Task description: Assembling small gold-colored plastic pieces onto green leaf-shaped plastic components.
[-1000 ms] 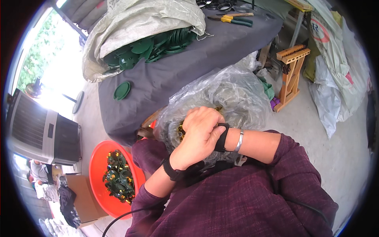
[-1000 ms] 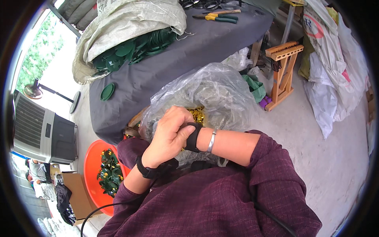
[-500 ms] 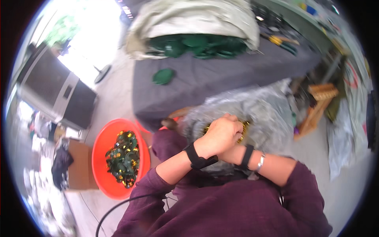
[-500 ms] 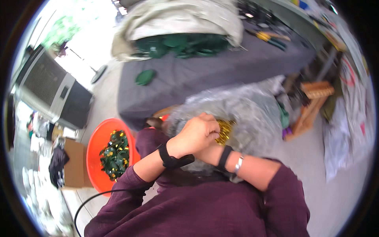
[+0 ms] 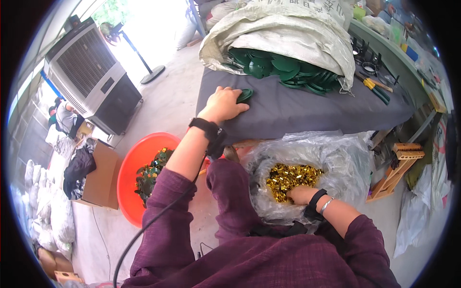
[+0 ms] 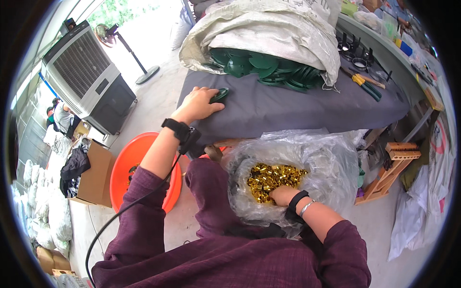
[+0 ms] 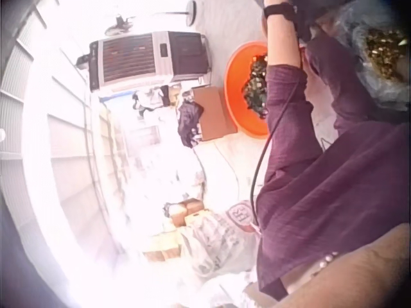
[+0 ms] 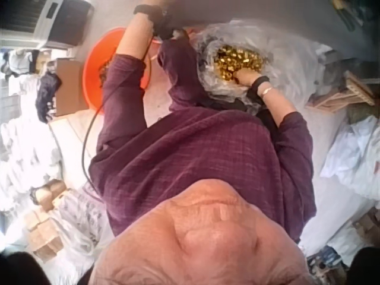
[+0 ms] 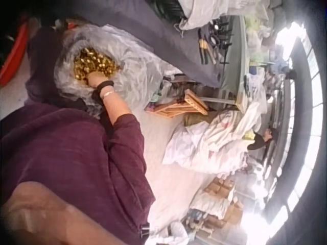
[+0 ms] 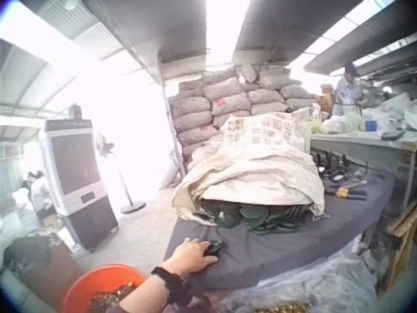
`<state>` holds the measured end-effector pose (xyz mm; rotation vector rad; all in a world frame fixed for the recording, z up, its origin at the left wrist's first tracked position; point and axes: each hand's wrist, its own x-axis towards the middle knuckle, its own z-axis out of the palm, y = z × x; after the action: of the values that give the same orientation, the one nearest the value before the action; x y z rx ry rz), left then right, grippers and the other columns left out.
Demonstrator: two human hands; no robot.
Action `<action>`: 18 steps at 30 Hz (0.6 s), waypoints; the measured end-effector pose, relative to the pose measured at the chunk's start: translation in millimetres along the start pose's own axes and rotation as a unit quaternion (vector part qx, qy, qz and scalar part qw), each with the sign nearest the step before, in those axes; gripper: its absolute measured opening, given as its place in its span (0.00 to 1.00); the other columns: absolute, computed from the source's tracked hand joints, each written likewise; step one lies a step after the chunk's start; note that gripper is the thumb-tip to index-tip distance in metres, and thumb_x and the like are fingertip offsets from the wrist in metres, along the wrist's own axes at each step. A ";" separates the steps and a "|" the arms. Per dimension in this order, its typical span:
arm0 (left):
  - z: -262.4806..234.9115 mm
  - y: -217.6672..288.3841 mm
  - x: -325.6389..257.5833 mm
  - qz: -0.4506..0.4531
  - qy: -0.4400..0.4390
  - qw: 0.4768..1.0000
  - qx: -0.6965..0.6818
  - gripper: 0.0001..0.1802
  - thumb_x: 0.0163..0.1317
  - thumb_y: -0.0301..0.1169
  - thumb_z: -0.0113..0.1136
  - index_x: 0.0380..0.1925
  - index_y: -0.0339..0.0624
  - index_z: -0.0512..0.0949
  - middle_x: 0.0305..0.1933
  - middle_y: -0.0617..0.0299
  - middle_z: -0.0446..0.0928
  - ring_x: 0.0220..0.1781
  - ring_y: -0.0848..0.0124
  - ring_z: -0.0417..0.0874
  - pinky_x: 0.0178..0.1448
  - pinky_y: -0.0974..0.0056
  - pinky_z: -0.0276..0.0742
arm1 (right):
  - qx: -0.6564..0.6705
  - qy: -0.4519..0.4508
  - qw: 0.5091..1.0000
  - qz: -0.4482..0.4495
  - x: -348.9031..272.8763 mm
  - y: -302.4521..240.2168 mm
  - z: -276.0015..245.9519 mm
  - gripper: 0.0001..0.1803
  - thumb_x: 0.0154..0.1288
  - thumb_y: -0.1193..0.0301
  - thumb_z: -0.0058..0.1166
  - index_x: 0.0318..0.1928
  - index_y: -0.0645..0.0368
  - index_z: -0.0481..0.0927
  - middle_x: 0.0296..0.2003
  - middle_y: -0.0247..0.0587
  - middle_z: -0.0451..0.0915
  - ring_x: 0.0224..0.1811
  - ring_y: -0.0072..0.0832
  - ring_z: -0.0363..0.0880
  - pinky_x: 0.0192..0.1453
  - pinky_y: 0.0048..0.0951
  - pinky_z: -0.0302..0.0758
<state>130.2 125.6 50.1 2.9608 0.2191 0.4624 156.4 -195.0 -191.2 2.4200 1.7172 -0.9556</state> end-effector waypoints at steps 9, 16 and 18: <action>16.4 2.0 7.0 0.017 0.042 0.996 0.071 0.13 0.59 0.37 0.56 0.37 0.43 0.83 0.35 0.47 0.81 0.39 0.49 0.81 0.48 0.51 0.75 | 0.120 0.068 0.990 0.002 -11.6 0.4 -20.5 0.12 0.47 0.63 0.64 0.30 0.56 0.81 0.26 0.45 0.81 0.33 0.43 0.80 0.38 0.40 0.75; 2.0 6.6 -16.3 -0.041 0.280 0.956 -0.081 0.12 0.59 0.35 0.57 0.32 0.35 0.79 0.32 0.44 0.79 0.36 0.45 0.79 0.41 0.50 0.74 | 0.476 0.098 0.873 0.044 -39.2 -18.4 -85.9 0.15 0.59 0.75 0.59 0.48 0.61 0.77 0.26 0.33 0.77 0.28 0.18 0.76 0.33 0.24 0.74; -2.1 31.9 -38.0 -0.029 0.300 0.931 -0.205 0.10 0.60 0.30 0.57 0.33 0.33 0.78 0.28 0.47 0.78 0.30 0.52 0.79 0.36 0.55 0.74 | 0.573 0.127 0.809 -0.040 -49.3 -11.7 -94.6 0.16 0.60 0.77 0.58 0.50 0.63 0.76 0.28 0.33 0.78 0.28 0.18 0.78 0.34 0.21 0.76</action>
<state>97.7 88.4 46.0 2.3253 0.2324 1.2283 179.9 -198.5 -86.5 3.2201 1.4957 -2.2983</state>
